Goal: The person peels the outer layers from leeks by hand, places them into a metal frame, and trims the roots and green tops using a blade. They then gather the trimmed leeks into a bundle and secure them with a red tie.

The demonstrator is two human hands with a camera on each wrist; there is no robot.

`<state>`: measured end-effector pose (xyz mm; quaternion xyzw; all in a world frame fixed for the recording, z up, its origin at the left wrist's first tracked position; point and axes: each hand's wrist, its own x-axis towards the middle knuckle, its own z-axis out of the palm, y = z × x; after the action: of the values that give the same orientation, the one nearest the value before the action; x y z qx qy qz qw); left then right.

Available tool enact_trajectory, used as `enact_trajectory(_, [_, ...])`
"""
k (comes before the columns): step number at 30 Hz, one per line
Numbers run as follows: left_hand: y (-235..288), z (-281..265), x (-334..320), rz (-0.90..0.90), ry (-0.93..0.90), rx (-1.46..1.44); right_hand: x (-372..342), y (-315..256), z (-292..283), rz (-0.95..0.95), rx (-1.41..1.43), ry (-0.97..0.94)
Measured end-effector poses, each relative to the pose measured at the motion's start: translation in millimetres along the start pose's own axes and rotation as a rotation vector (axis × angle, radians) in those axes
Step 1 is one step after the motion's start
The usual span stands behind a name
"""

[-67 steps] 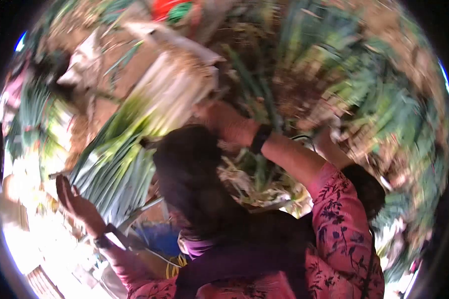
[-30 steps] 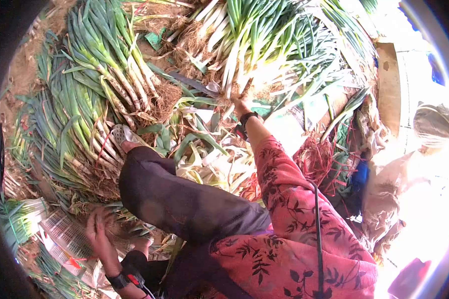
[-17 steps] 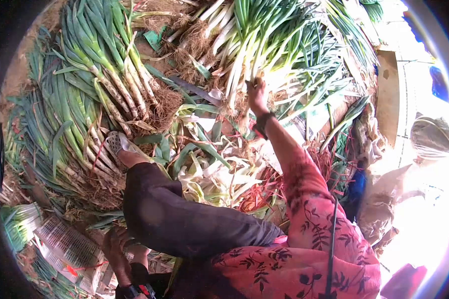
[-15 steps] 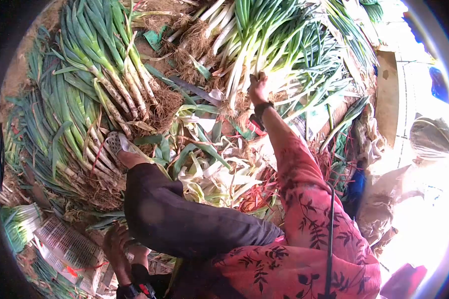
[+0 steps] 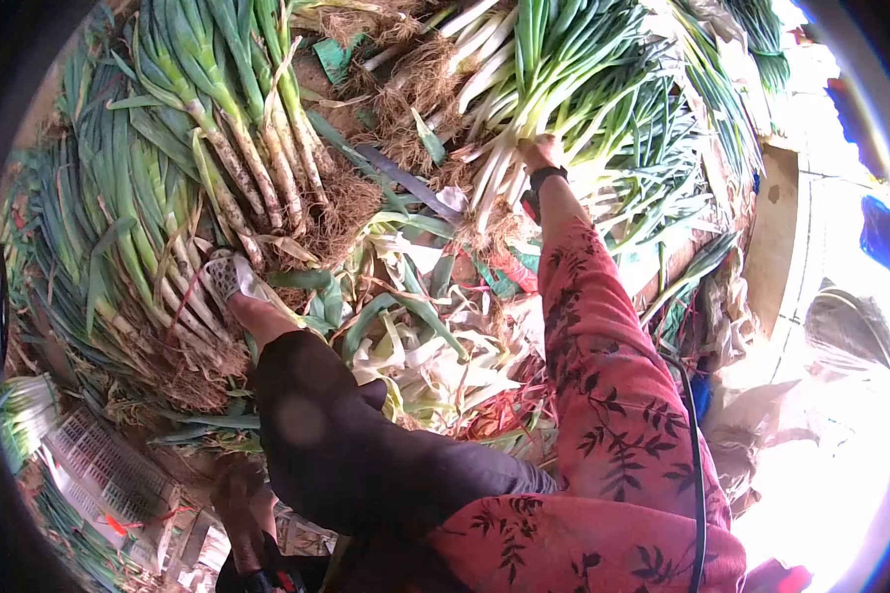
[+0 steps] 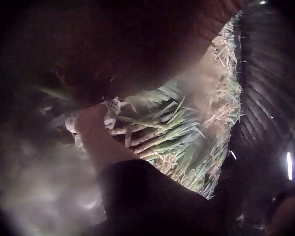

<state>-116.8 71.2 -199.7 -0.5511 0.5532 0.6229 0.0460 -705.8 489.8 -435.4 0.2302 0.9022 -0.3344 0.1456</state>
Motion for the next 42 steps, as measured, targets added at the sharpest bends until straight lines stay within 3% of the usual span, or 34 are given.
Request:
enact_trajectory(2, [-0.8, 9.8, -3.2, -0.043, 0.128, 0.017, 35.8, 31.2, -8.2, -0.024, -0.036, -0.012])
enact_trajectory(3, [-2.6, 7.9, -0.9, -0.044, 0.124, 0.016, 55.2, 56.6, -3.3, -0.123, -0.071, 0.209])
enact_trajectory(5, [-11.0, 3.2, 5.9, -0.065, 0.023, -0.092, 6.3, 24.1, -43.8, -0.214, -0.569, 0.048])
enact_trajectory(7, [-19.3, 3.3, 10.0, -0.063, 0.0, -0.104, -22.0, 26.3, -52.7, -0.328, -0.618, 0.248])
enact_trajectory(9, [-29.0, -1.0, 13.8, -0.061, -0.01, -0.119, -29.5, 26.6, -56.3, -0.593, -0.64, 0.356])
enact_trajectory(11, [-32.6, -6.2, 18.6, -0.075, -0.087, -0.039, -34.6, 16.7, -46.4, -0.502, -0.358, 0.287])
enact_trajectory(12, [-30.3, -5.4, 17.6, -0.077, -0.089, -0.036, -33.8, 8.6, -39.6, -0.358, -0.375, 0.201])
enact_trajectory(15, [-4.3, 10.2, 12.4, -0.183, -0.009, 0.011, -34.1, 4.2, 6.3, -0.277, -0.186, 0.091])
enact_trajectory(17, [1.7, 13.9, 9.7, -0.149, 0.028, 0.017, -31.9, -10.1, 29.8, -0.16, -0.442, 0.091])
enact_trajectory(18, [3.3, 12.6, 9.0, -0.152, 0.029, 0.019, -28.1, -8.9, 44.6, -0.199, -0.402, 0.14])
enact_trajectory(21, [-3.1, 9.8, 17.2, -0.123, 0.004, 0.035, -31.1, -21.9, 71.3, 0.02, -0.489, 0.221])
enact_trajectory(23, [-28.3, -1.1, 30.3, -0.065, 0.032, 0.028, -27.0, -16.6, 60.5, -0.031, -0.482, 0.193])
enact_trajectory(26, [-32.9, 8.2, 26.7, 0.079, 0.027, 0.089, -37.8, -18.3, 45.7, -0.162, -0.291, 0.106])
enact_trajectory(27, [-19.7, 15.1, 23.3, 0.107, 0.013, 0.079, -41.2, -13.7, 49.1, -0.151, -0.135, 0.142])
enact_trajectory(28, [-6.5, 22.0, 19.9, 0.135, -0.002, 0.069, -47.0, -4.5, 45.6, -0.196, 0.037, 0.028])
enact_trajectory(30, [38.6, 41.5, 9.1, -0.236, 0.207, -0.146, -93.0, -17.2, 17.7, -0.231, 0.29, -0.207])
enact_trajectory(31, [30.4, 29.7, 16.9, -0.225, 0.204, -0.143, -115.6, -22.4, 3.5, -0.212, 0.376, -0.327])
enact_trajectory(32, [15.5, 6.1, 36.2, -0.157, 0.087, -0.027, -149.8, -33.2, -13.1, -0.078, 0.647, -0.467])
enact_trajectory(33, [15.5, -5.1, 44.3, -0.12, 0.023, 0.035, -185.2, -42.6, -37.5, -0.164, 0.731, -0.583])
enact_trajectory(34, [15.6, -16.1, 52.6, -0.079, -0.039, 0.095, -207.7, -35.8, -36.0, -0.161, 1.051, -0.622])
enact_trajectory(35, [26.0, -20.2, 52.6, 0.085, -0.138, 0.173, -220.7, -34.0, -28.8, -0.161, 1.372, -0.653])
enact_trajectory(36, [38.7, -24.7, 50.0, 0.249, -0.237, 0.255, -221.1, -23.7, -21.4, 0.04, 1.434, -0.625])
enact_trajectory(37, [56.7, -25.7, 49.4, 0.263, -0.248, 0.271, -221.9, -12.0, -12.7, 0.244, 1.494, -0.595])
enact_trajectory(38, [80.6, -21.6, 49.8, 0.355, -0.154, 0.398, -222.5, -12.3, -4.8, 0.24, 1.412, -0.576])
enact_trajectory(39, [105.1, -15.2, 45.6, 0.439, -0.048, 0.519, -248.3, -39.8, -23.3, 0.113, 1.384, -0.689])
enact_trajectory(41, [170.5, 43.5, 4.7, 0.524, -0.121, 0.335, -274.6, -68.8, -43.7, 0.152, 1.483, -0.896])
enact_trajectory(42, [192.3, 62.6, -2.7, 0.593, -0.261, 0.322, -288.8, -78.4, -48.0, 0.061, 1.621, -1.009])
